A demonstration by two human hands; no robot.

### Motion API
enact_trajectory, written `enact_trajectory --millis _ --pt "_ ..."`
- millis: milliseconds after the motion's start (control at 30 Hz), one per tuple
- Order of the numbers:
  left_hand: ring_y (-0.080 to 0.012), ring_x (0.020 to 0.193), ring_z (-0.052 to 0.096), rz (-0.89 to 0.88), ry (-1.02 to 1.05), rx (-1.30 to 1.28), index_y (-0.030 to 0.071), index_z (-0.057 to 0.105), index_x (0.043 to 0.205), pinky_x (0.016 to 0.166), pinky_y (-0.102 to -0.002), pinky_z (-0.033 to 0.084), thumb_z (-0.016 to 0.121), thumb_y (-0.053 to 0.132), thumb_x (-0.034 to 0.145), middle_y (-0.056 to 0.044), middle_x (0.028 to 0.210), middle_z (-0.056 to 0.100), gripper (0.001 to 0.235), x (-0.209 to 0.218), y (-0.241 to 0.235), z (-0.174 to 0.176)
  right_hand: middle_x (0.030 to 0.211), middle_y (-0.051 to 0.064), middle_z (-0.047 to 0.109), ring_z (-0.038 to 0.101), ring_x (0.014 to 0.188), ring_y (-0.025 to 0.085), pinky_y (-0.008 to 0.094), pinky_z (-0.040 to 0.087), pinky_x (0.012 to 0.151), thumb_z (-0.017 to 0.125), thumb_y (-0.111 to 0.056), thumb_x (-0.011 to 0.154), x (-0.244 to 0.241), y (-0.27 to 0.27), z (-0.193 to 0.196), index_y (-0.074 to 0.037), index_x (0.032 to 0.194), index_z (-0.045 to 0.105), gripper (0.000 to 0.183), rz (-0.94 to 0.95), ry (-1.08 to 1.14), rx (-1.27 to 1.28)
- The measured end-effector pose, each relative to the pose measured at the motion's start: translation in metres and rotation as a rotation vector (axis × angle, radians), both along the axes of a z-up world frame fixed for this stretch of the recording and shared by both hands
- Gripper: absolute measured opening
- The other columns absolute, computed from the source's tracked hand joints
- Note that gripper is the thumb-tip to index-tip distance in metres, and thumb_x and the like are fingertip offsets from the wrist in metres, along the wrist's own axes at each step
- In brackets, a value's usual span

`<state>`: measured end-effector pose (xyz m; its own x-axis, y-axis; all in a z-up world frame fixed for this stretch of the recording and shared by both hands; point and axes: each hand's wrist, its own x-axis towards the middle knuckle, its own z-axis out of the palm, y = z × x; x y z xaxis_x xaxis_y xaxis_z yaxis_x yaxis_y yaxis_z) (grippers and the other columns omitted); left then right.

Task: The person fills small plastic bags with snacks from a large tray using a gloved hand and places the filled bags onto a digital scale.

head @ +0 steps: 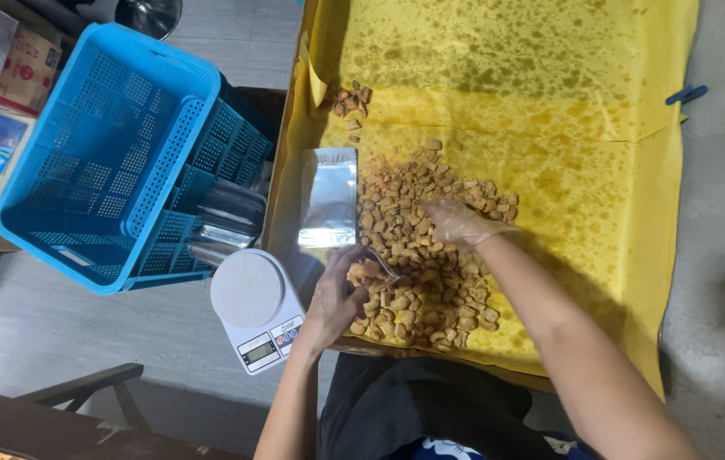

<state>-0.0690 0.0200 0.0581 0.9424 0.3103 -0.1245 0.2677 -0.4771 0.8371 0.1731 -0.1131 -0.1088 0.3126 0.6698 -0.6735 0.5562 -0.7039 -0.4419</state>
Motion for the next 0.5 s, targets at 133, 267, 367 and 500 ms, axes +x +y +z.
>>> enact_trajectory --millis 133,267,367,500 --pt "-0.0192 0.081 0.070 0.123 0.202 -0.204 0.001 0.049 0.142 0.067 -0.031 0.062 0.057 -0.004 0.077 -0.013 0.152 0.044 0.065 -0.005 0.005 -0.006 0.166 0.017 0.004 0.005 0.152 0.039 0.052 0.022 0.124 0.055 0.002 0.082 -0.025 0.012 0.003 -0.025 0.160 0.020 0.090 0.137 -0.124 -0.174" --pt "-0.0214 0.079 0.069 0.146 0.194 -0.233 0.001 0.047 0.143 0.066 -0.032 0.062 0.056 -0.005 0.078 -0.013 0.152 0.044 0.066 -0.003 0.008 0.000 0.171 0.023 0.022 0.031 0.150 0.046 0.044 0.050 0.115 0.046 -0.007 0.096 -0.036 0.009 -0.070 -0.019 0.149 0.048 0.055 0.158 -0.213 -0.112" --pt "-0.0192 0.083 0.069 0.144 0.201 -0.251 0.001 0.046 0.143 0.064 -0.032 0.063 0.056 -0.005 0.078 -0.014 0.153 0.042 0.067 -0.001 0.010 0.001 0.167 0.021 0.015 0.021 0.147 0.049 0.055 0.040 0.112 0.041 -0.033 0.108 -0.031 0.001 -0.116 -0.020 0.149 0.043 0.043 0.021 -0.213 0.040" --pt "-0.0244 0.077 0.069 0.133 0.220 -0.216 0.001 0.045 0.144 0.068 -0.031 0.061 0.057 -0.005 0.078 -0.014 0.153 0.042 0.067 -0.003 0.012 -0.010 0.169 0.017 0.024 0.039 0.144 0.036 0.039 0.058 0.105 0.054 0.011 0.078 -0.056 -0.004 -0.082 -0.025 0.147 0.052 0.078 0.230 -0.150 -0.145"
